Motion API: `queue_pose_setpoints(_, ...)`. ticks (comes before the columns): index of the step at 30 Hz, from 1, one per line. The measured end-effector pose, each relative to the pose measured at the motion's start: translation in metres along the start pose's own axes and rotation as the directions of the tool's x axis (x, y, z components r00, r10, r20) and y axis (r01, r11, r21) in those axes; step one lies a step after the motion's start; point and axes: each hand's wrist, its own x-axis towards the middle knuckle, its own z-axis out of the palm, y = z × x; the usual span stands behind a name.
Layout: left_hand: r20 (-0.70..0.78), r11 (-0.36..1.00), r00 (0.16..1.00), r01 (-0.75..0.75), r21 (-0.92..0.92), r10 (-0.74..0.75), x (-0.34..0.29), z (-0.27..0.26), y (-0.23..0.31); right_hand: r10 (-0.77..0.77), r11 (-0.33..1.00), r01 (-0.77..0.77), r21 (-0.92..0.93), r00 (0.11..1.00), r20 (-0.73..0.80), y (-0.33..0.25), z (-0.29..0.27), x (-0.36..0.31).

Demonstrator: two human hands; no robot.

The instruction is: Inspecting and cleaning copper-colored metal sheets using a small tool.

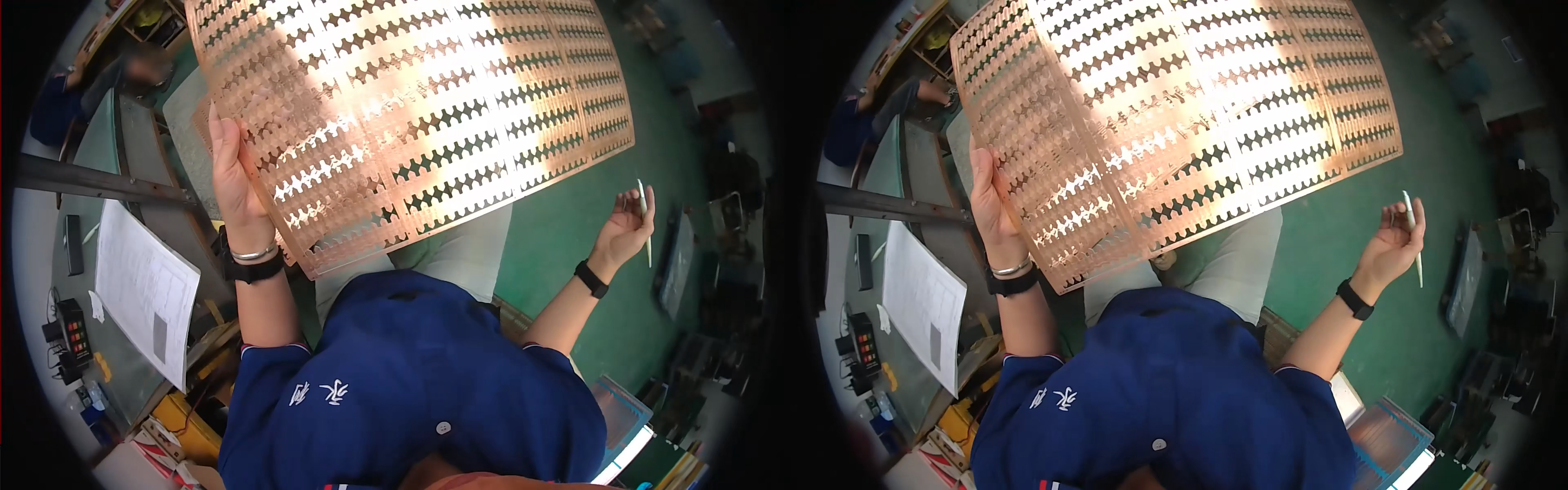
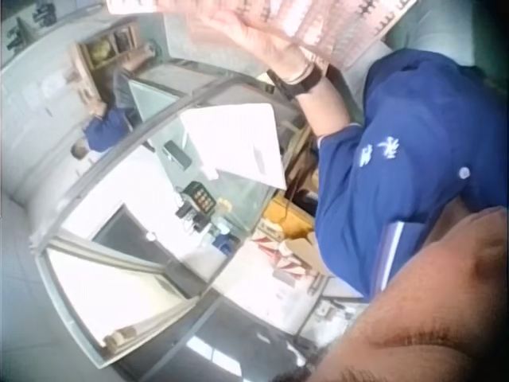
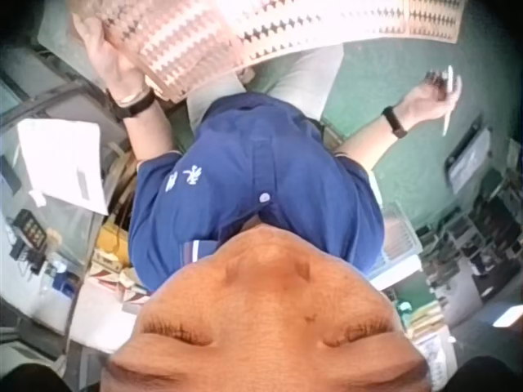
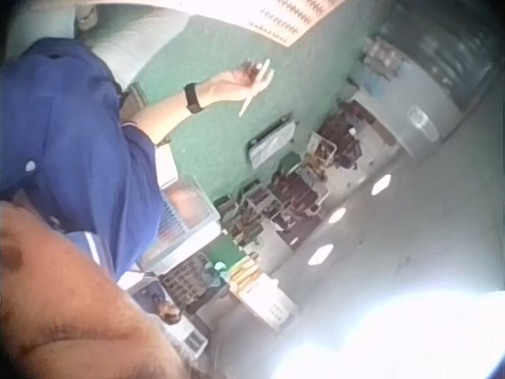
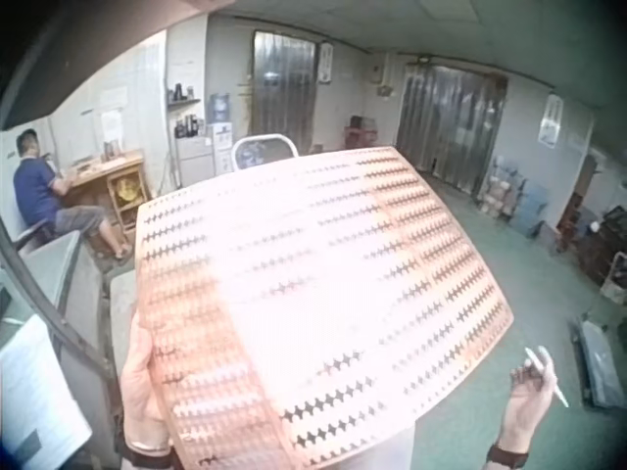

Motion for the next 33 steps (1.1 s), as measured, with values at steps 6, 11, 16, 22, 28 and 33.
queue_pose_setpoints(6,-0.017,0.999,0.999,-0.033,0.01,0.033,-0.001,0.006,-0.001,-0.08,0.965,0.235,-0.115,0.684,0.725,-0.016,0.08,-0.064)
queue_pose_setpoints(11,-0.039,0.997,0.997,-0.062,0.052,0.064,0.0,0.008,0.003,0.008,0.934,0.286,-0.216,0.587,0.81,-0.002,0.114,-0.098)
queue_pose_setpoints(16,-0.053,0.987,0.991,-0.116,0.111,0.122,0.001,0.014,0.006,-0.046,0.822,0.527,-0.216,0.439,0.897,0.0,0.14,-0.099)
queue_pose_setpoints(22,-0.146,0.967,0.966,-0.187,0.175,0.214,-0.006,0.02,0.01,0.065,0.833,0.431,-0.346,0.546,0.835,-0.003,0.126,-0.086)
queue_pose_setpoints(28,-0.08,0.979,0.982,-0.163,0.126,0.173,-0.011,0.017,0.012,-0.071,0.835,0.318,-0.449,0.872,0.485,-0.003,0.101,-0.028)
queue_pose_setpoints(33,-0.077,0.972,0.982,-0.158,0.176,0.174,-0.011,0.004,0.012,-0.249,0.681,0.442,-0.584,0.89,0.383,0.015,0.069,0.027)
